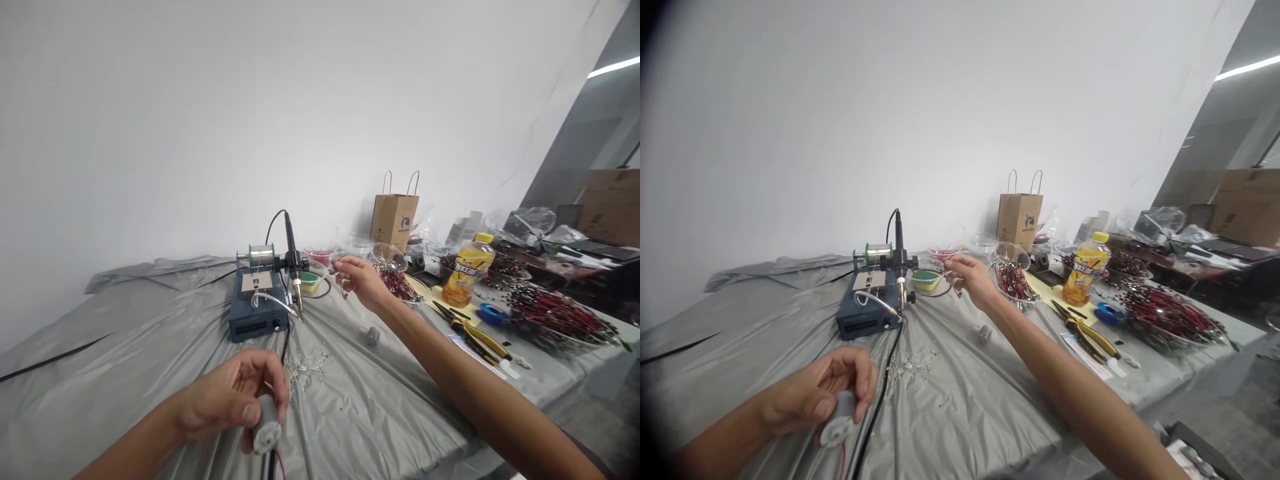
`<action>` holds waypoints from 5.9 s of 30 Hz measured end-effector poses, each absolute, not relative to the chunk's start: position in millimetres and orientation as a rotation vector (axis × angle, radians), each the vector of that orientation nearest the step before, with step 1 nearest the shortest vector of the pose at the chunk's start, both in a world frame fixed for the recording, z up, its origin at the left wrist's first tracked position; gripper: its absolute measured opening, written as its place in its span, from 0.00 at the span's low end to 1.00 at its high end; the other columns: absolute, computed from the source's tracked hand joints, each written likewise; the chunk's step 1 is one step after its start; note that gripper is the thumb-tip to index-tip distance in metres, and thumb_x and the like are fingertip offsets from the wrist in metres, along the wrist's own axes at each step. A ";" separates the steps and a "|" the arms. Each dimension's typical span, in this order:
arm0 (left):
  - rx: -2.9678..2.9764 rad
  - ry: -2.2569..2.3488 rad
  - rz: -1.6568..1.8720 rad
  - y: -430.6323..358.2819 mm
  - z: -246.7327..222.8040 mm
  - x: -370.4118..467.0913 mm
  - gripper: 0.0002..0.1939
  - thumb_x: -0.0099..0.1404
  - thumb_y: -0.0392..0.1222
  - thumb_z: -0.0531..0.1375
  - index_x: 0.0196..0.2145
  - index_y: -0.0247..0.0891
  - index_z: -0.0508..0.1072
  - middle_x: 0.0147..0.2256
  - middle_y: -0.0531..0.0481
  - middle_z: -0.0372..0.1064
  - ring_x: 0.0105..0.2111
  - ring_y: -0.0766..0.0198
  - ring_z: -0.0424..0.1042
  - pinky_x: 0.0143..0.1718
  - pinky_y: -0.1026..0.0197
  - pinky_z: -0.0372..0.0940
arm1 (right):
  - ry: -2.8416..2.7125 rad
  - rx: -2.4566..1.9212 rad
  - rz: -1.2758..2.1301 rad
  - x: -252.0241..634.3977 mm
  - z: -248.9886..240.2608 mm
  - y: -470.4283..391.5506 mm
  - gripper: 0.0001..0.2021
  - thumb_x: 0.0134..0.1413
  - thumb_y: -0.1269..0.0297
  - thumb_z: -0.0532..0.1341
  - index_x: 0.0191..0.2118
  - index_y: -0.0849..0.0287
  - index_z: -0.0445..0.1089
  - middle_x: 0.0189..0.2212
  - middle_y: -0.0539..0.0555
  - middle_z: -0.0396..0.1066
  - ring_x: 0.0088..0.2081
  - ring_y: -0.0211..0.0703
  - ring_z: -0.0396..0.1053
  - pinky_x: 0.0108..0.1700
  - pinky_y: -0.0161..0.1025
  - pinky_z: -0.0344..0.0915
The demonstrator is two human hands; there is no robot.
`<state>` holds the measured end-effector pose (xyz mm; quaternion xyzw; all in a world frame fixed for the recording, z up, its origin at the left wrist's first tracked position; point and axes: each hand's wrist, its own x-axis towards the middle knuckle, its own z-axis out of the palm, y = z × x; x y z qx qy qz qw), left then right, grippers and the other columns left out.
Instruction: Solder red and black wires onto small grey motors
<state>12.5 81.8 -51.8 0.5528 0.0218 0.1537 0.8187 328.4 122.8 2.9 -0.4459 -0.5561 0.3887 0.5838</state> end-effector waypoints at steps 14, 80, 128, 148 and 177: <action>1.141 0.305 0.577 83.7 -43.0 14.1 0.16 0.62 0.48 0.73 0.42 0.38 0.78 0.38 0.46 0.73 0.27 0.71 0.71 0.26 0.73 0.69 | -1.289 -1.116 0.727 327.8 -8.9 108.1 0.14 0.49 0.54 0.71 0.37 0.59 0.78 0.33 0.53 0.78 0.35 0.41 0.70 0.41 0.39 0.65; 1.279 0.773 1.243 63.5 -51.7 58.7 0.17 0.62 0.44 0.73 0.45 0.39 0.75 0.42 0.48 0.77 0.41 0.64 0.76 0.44 0.66 0.71 | -1.981 -0.891 0.306 290.8 -12.5 56.3 0.04 0.67 0.69 0.60 0.39 0.57 0.71 0.36 0.53 0.74 0.40 0.43 0.70 0.47 0.44 0.63; 1.352 0.709 1.295 65.8 -55.3 59.5 0.14 0.65 0.42 0.72 0.46 0.42 0.76 0.47 0.50 0.75 0.44 0.66 0.75 0.45 0.67 0.73 | -1.818 -0.905 0.672 278.9 -20.3 46.5 0.05 0.69 0.65 0.59 0.40 0.59 0.68 0.37 0.52 0.69 0.39 0.39 0.67 0.41 0.37 0.63; 1.362 0.740 1.293 64.5 -53.0 59.3 0.15 0.65 0.43 0.72 0.47 0.40 0.75 0.49 0.47 0.74 0.44 0.64 0.74 0.44 0.65 0.72 | -1.799 -0.915 0.713 278.7 -20.6 46.5 0.05 0.69 0.65 0.58 0.40 0.58 0.68 0.36 0.51 0.68 0.39 0.39 0.66 0.40 0.37 0.63; 1.346 0.723 1.290 65.9 -52.8 59.7 0.16 0.64 0.43 0.72 0.47 0.39 0.76 0.46 0.46 0.75 0.45 0.63 0.75 0.45 0.65 0.73 | -1.808 -0.916 0.742 278.5 -19.4 45.4 0.06 0.70 0.65 0.58 0.40 0.59 0.68 0.36 0.53 0.68 0.39 0.40 0.66 0.38 0.36 0.63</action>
